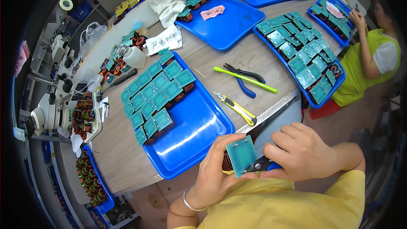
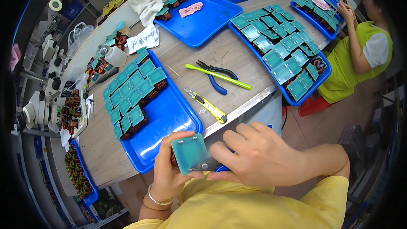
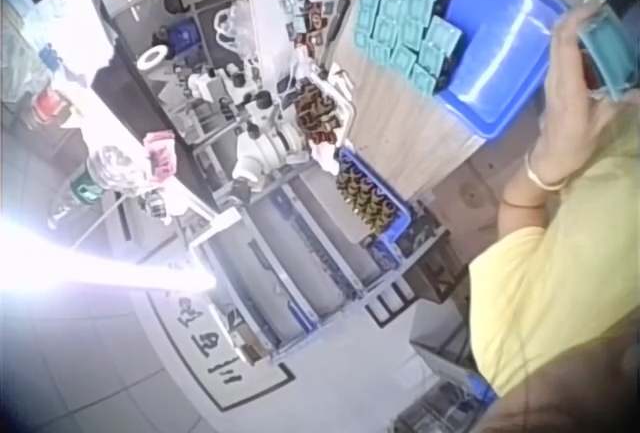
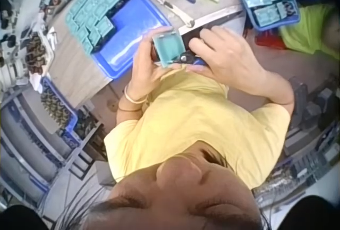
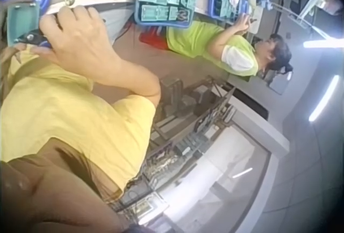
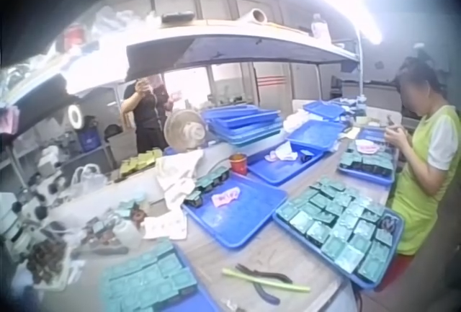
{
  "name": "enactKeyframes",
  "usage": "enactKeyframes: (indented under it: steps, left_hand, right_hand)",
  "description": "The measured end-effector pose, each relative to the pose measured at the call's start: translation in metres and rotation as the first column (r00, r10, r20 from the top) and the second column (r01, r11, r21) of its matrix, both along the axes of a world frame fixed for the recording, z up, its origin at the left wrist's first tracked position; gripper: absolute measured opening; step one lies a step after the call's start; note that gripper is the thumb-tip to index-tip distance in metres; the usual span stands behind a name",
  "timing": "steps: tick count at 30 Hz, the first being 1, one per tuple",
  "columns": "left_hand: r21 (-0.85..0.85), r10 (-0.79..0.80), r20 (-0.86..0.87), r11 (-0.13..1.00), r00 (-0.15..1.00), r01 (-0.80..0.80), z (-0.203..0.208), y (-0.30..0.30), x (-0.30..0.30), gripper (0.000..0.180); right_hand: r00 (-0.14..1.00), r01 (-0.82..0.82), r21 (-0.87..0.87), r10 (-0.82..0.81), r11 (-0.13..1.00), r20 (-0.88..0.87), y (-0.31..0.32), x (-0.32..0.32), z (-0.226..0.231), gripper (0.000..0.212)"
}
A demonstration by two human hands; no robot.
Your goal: Trimming excess wires from electronic components using pliers at an assembly workbench.
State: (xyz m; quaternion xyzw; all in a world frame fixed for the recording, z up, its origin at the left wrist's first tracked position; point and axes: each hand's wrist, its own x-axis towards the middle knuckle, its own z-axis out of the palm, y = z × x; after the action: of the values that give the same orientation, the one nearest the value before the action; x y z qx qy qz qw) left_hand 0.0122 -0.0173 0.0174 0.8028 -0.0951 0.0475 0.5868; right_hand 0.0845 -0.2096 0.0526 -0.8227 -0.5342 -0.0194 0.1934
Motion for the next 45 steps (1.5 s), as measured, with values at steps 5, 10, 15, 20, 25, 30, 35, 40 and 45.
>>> enactKeyframes:
  steps: [5,10,15,20,25,30,35,40,45]
  left_hand:
    - [0.019,0.014,-0.075,1.0,0.997,-0.012,0.0,0.001,-0.001,0.067]
    - [0.015,0.003,-0.077,1.0,0.997,-0.002,0.0,-0.001,0.001,0.068]
    - [-0.107,-0.02,-0.016,0.994,1.0,0.019,-0.007,-0.003,-0.006,0.068]
    - [-0.006,-0.075,0.114,0.997,0.991,0.076,0.0,-0.002,-0.003,0.07]
    - [-0.263,-0.099,-0.148,0.963,0.984,0.058,-0.003,0.001,-0.009,0.074]
    - [-0.678,-0.302,-0.346,0.735,0.889,-0.014,0.005,0.0,-0.001,0.079]
    - [-0.691,-0.29,-0.331,0.722,0.898,-0.022,0.0,-0.001,0.002,0.076]
    - [-0.624,-0.157,-0.302,0.778,0.94,-0.071,-0.01,-0.002,-0.004,0.073]
    - [-0.271,-0.054,-0.051,0.962,0.997,0.038,-0.016,-0.003,-0.006,0.07]
  right_hand:
    - [1.0,-0.002,-0.001,0.002,1.0,0.02,0.0,0.0,-0.009,0.042]
    - [1.0,-0.003,0.017,0.003,1.0,-0.013,-0.005,0.005,-0.013,0.043]
    - [0.99,0.119,0.138,-0.128,0.983,0.062,-0.01,0.018,-0.011,0.045]
    - [0.991,0.123,0.088,-0.128,0.988,0.049,-0.01,0.015,-0.007,0.044]
    - [0.996,0.09,0.13,-0.091,0.987,0.003,-0.012,0.017,-0.002,0.046]
    - [0.894,0.149,0.316,0.009,0.937,-0.448,-0.008,0.016,-0.009,0.048]
    - [0.817,0.187,0.334,0.042,0.924,-0.575,0.003,0.013,-0.008,0.047]
    - [0.918,0.127,0.166,-0.052,0.978,-0.394,0.001,0.017,-0.012,0.042]
    - [0.981,0.119,0.152,-0.093,0.981,-0.171,0.001,0.01,-0.011,0.041]
